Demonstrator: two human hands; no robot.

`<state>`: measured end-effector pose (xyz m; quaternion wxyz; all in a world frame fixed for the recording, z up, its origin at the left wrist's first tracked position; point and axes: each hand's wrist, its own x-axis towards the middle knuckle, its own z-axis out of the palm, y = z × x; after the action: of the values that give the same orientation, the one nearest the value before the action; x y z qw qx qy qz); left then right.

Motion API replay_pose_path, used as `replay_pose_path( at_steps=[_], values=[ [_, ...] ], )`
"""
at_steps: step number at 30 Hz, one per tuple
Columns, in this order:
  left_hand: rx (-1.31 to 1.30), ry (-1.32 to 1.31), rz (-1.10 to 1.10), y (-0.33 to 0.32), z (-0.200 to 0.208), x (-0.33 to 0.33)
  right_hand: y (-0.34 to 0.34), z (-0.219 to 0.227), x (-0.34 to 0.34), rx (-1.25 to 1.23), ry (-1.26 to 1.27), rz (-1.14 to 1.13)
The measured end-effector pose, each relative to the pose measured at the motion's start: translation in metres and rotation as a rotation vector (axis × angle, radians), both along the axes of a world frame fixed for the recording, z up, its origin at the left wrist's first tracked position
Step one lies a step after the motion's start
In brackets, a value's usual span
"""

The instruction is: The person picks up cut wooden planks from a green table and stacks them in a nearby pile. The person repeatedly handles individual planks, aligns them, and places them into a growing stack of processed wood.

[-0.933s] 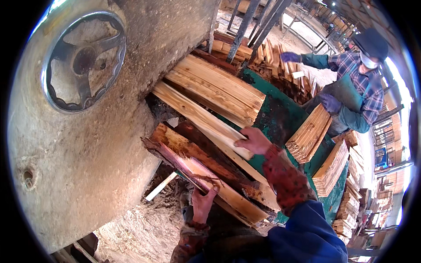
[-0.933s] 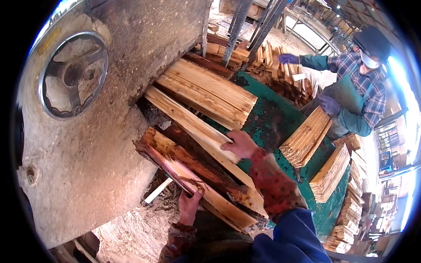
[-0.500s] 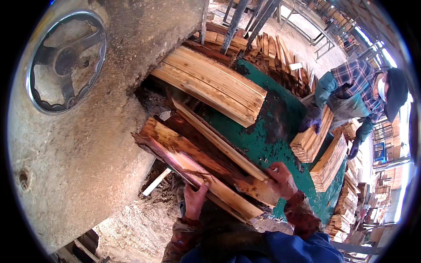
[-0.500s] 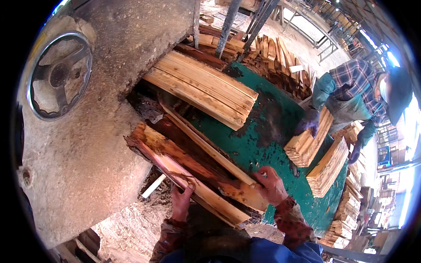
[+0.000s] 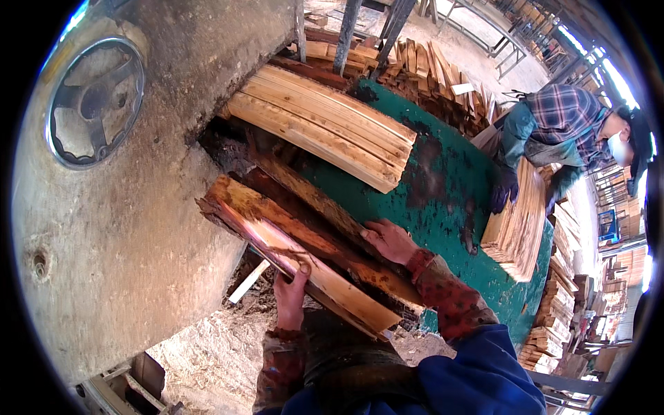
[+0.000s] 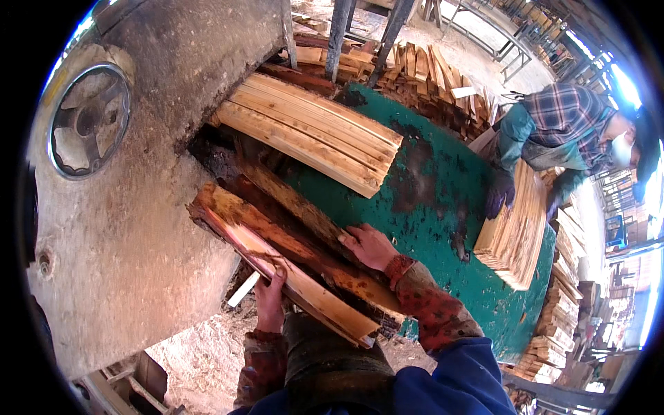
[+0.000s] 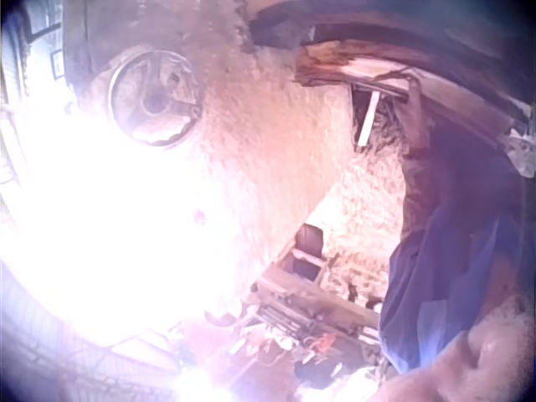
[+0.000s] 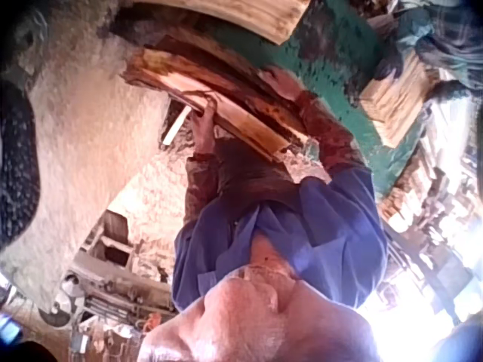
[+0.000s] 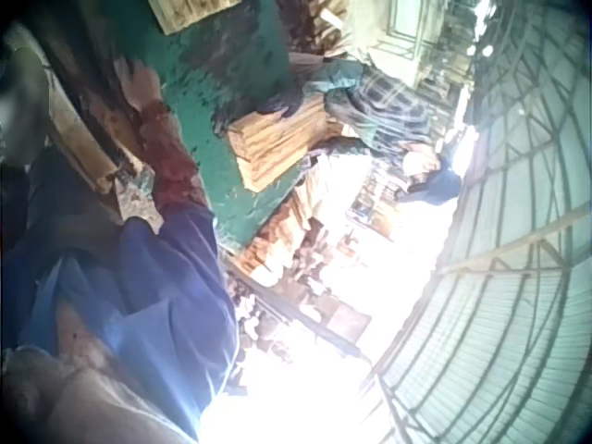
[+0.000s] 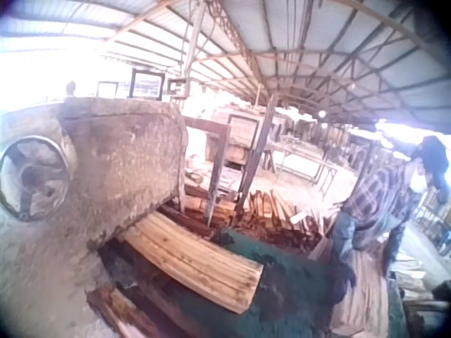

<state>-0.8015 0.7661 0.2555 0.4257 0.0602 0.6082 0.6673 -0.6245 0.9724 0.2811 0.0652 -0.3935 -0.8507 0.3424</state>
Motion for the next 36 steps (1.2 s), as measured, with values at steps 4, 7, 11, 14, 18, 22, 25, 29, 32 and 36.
replay_pose_path(
  at_steps=[4, 7, 11, 14, 18, 22, 25, 29, 32, 36],
  values=[
    [-0.040, -0.062, -0.010, -0.001, -0.001, -0.004, 0.002, 0.005, -0.001, -0.055, -0.098, 0.076],
    [-0.009, -0.073, -0.022, -0.005, 0.002, -0.006, -0.007, 0.006, 0.002, -0.083, -0.100, 0.058],
    [0.009, -0.024, -0.086, -0.018, -0.005, -0.011, -0.048, 0.008, 0.016, -0.093, -0.041, -0.063],
    [0.012, -0.106, -0.125, -0.040, -0.018, -0.014, -0.090, 0.007, 0.022, -0.081, -0.027, -0.152],
    [0.102, -0.180, -0.167, -0.055, -0.021, -0.017, -0.150, -0.001, 0.028, -0.030, 0.006, -0.323],
    [0.091, -0.224, -0.295, -0.060, -0.011, -0.036, -0.202, -0.013, 0.025, -0.013, 0.060, -0.468],
    [0.094, -0.303, -0.375, -0.058, -0.008, -0.048, -0.223, -0.027, 0.015, -0.037, 0.112, -0.648],
    [0.062, -0.398, -0.481, -0.057, -0.016, -0.058, -0.240, -0.034, 0.001, -0.008, 0.258, -0.821],
    [0.137, -0.431, -0.560, -0.054, -0.002, -0.060, -0.246, -0.037, 0.002, -0.076, 0.303, -0.770],
    [0.083, -0.508, -0.653, -0.073, -0.025, -0.077, -0.277, -0.028, -0.004, -0.323, 0.379, -0.761]
  ],
)
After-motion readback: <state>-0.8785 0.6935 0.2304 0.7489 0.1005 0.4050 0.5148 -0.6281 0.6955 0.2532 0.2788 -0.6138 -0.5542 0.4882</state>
